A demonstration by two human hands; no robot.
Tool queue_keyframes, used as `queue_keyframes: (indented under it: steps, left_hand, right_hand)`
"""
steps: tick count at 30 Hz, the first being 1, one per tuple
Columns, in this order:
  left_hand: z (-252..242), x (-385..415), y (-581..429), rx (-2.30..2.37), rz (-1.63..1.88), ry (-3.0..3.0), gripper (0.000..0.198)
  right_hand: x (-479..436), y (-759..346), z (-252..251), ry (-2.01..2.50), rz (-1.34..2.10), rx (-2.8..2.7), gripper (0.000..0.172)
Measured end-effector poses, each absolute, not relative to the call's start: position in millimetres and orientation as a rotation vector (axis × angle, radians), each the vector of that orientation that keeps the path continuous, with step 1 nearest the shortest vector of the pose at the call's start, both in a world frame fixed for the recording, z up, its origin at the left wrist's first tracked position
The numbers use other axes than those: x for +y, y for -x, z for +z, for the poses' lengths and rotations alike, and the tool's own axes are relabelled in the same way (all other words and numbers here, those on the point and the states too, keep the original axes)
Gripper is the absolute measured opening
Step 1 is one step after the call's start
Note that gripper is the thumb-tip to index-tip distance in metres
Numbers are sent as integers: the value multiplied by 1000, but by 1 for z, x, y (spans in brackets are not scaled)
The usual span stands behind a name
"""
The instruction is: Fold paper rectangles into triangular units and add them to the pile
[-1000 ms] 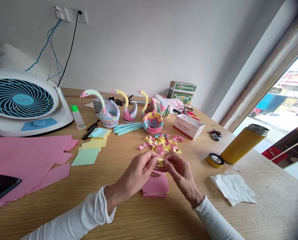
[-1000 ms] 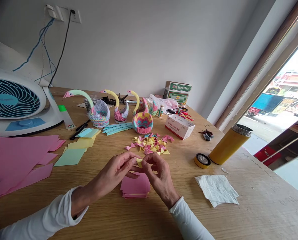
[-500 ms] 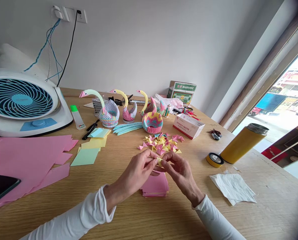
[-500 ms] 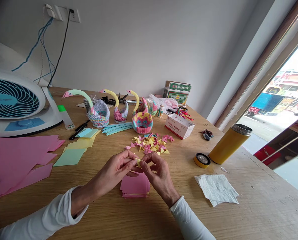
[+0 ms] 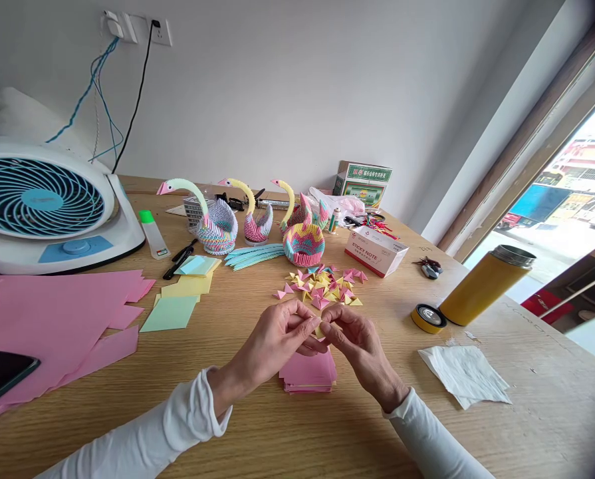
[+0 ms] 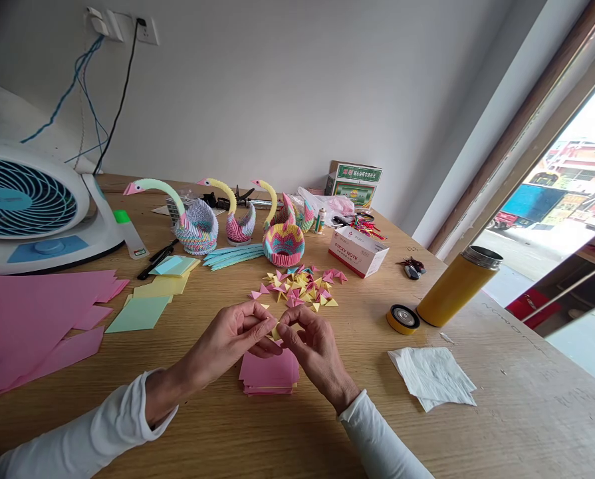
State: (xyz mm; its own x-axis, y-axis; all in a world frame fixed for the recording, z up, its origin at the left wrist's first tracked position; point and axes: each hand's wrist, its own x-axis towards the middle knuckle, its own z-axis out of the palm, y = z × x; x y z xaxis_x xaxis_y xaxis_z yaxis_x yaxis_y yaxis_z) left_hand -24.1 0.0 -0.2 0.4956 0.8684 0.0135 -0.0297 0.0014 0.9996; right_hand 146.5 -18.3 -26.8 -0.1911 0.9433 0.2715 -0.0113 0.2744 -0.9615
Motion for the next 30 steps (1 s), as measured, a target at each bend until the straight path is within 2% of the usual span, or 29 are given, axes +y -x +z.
queue_keyframes:
  steps: [12,30]
  left_hand:
    - [-4,0,24,832,866,-1575,28]
    - [-3,2,22,833,869,-1419,32]
  right_hand:
    - [-17,-145,-30,944,1191,-1412,23]
    - [-17,-145,-27,964,1191,-1389,27]
